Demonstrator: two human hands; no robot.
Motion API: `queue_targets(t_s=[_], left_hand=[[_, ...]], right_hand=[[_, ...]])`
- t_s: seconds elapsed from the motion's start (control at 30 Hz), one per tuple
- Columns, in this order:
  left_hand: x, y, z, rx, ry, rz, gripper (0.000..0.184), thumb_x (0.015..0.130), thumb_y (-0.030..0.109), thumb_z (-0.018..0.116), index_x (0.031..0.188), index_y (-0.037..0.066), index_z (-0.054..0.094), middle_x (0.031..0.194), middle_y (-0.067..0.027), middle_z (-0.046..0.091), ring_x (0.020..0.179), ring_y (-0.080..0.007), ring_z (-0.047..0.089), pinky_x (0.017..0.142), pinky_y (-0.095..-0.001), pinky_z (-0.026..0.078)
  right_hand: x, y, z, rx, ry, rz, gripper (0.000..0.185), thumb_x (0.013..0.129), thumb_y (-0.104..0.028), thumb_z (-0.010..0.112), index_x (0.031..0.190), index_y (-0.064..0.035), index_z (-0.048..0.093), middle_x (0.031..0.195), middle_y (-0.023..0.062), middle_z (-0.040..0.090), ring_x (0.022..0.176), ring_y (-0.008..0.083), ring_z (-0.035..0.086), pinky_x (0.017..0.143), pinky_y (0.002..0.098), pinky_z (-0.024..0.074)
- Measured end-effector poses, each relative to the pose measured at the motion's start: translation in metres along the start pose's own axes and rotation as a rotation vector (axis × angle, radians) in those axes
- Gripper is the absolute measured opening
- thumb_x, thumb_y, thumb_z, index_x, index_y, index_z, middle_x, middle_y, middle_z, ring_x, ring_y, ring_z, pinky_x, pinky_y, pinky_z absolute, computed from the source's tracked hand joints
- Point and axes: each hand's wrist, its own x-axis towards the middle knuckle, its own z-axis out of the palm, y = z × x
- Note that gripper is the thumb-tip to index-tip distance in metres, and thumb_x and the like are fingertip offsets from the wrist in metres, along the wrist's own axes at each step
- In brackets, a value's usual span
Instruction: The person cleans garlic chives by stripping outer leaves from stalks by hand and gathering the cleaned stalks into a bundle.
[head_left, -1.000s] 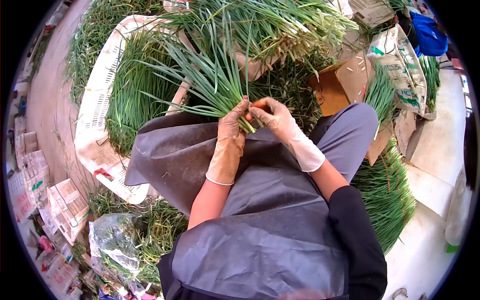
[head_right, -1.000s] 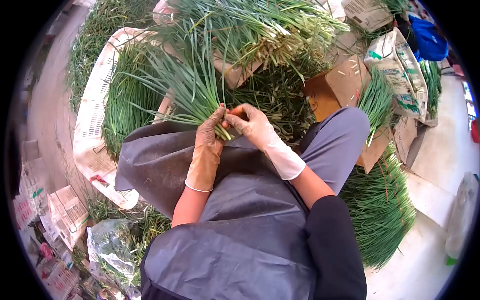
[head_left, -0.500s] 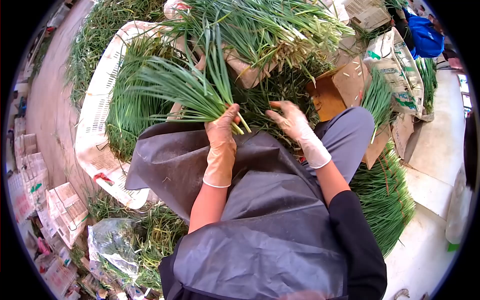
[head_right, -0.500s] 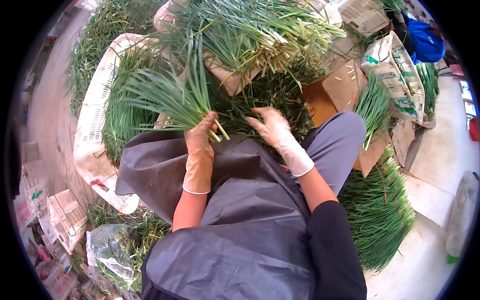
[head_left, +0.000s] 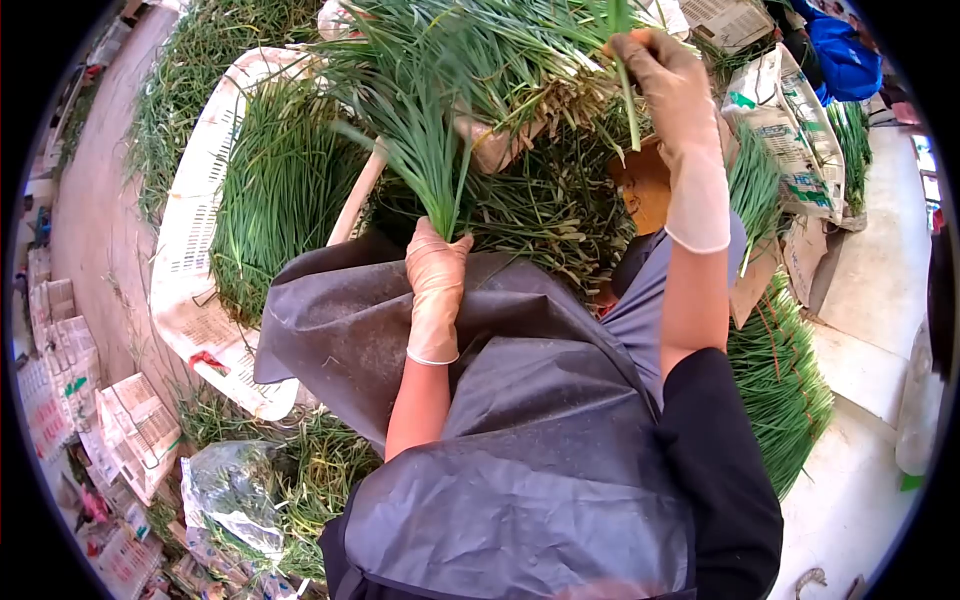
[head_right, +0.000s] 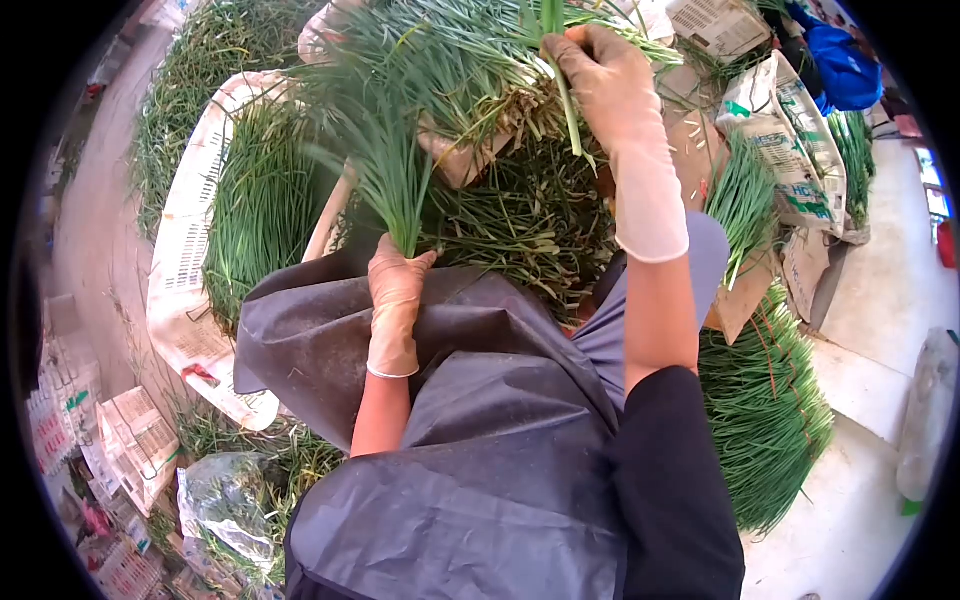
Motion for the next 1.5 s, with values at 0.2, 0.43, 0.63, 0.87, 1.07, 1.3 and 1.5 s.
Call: queue_targets(t_s=[0.2, 0.43, 0.63, 0.87, 1.07, 1.3, 1.5], left_hand=[[-0.002, 0.017, -0.021, -0.96, -0.22, -0.376, 0.022, 0.076, 0.012, 0.07, 0.093, 0.003, 0.059, 0.077, -0.0048, 0.062, 0.063, -0.0146, 0.058, 0.055, -0.0267, 0.047], [0.002, 0.006, -0.004, -1.608, -0.506, -0.433, 0.014, 0.085, 0.015, 0.06, 0.09, 0.003, 0.056, 0.079, -0.0111, 0.063, 0.058, -0.0158, 0.058, 0.053, -0.029, 0.047], [0.012, 0.006, 0.033, -1.51, -0.252, -0.502, 0.019, 0.084, 0.018, 0.062, 0.095, 0.003, 0.057, 0.08, -0.0069, 0.061, 0.06, -0.0174, 0.057, 0.053, -0.0321, 0.047], [0.008, 0.003, 0.016, -1.526, -0.479, -0.442, 0.021, 0.078, 0.025, 0.069, 0.087, 0.008, 0.062, 0.07, -0.0022, 0.059, 0.056, -0.0134, 0.053, 0.048, -0.0236, 0.041], [-0.002, 0.048, -0.011, -1.553, -0.219, -0.511, 0.016, 0.081, 0.009, 0.062, 0.088, -0.005, 0.059, 0.076, -0.0087, 0.061, 0.058, -0.0121, 0.056, 0.054, -0.0253, 0.048], [0.006, 0.018, -0.023, -1.617, -0.108, -0.223, 0.016, 0.083, 0.008, 0.061, 0.096, 0.001, 0.056, 0.071, -0.0035, 0.054, 0.052, -0.0095, 0.045, 0.05, -0.0231, 0.038], [0.004, 0.021, -0.006, -1.44, -0.079, -0.391, 0.022, 0.078, 0.009, 0.068, 0.096, 0.001, 0.058, 0.073, -0.0032, 0.057, 0.052, -0.0087, 0.049, 0.043, -0.021, 0.039]], right_hand=[[-0.071, 0.02, 0.096, 0.132, -0.32, 0.141, 0.02, 0.083, -0.024, 0.061, 0.082, -0.0048, 0.063, 0.079, 0.0057, 0.062, 0.073, 0.0138, 0.056, 0.072, 0.0295, 0.0454], [-0.057, 0.055, 0.154, -0.345, -0.087, -0.253, 0.024, 0.083, -0.026, 0.06, 0.094, -0.0055, 0.06, 0.084, 0.0143, 0.06, 0.074, 0.0294, 0.061, 0.064, 0.036, 0.048], [-0.089, 0.062, 0.178, -0.205, -0.297, 0.027, 0.035, 0.087, -0.03, 0.053, 0.107, -0.0024, 0.054, 0.088, 0.0181, 0.062, 0.074, 0.0279, 0.063, 0.066, 0.0338, 0.0486], [-0.092, 0.043, 0.145, 0.048, -0.753, 0.267, 0.047, 0.093, -0.04, 0.033, 0.084, -0.0019, 0.059, 0.08, 0.0166, 0.061, 0.077, 0.0313, 0.059, 0.069, 0.0379, 0.0443], [-0.077, 0.061, 0.148, -0.649, 0.181, -0.128, 0.034, 0.085, -0.037, 0.054, 0.094, -0.0044, 0.056, 0.081, 0.0156, 0.062, 0.077, 0.027, 0.062, 0.068, 0.0365, 0.0475], [-0.092, 0.039, 0.111, 0.424, -0.607, 0.455, 0.022, 0.082, -0.019, 0.062, 0.089, 0.001, 0.058, 0.065, 0.0077, 0.059, 0.055, 0.0143, 0.056, 0.052, 0.0265, 0.0456], [-0.136, 0.069, 0.113, 0.502, -0.592, 0.545, 0.03, 0.081, -0.016, 0.065, 0.105, 0.0, 0.057, 0.072, 0.0005, 0.058, 0.058, 0.0067, 0.05, 0.052, 0.021, 0.0405]])
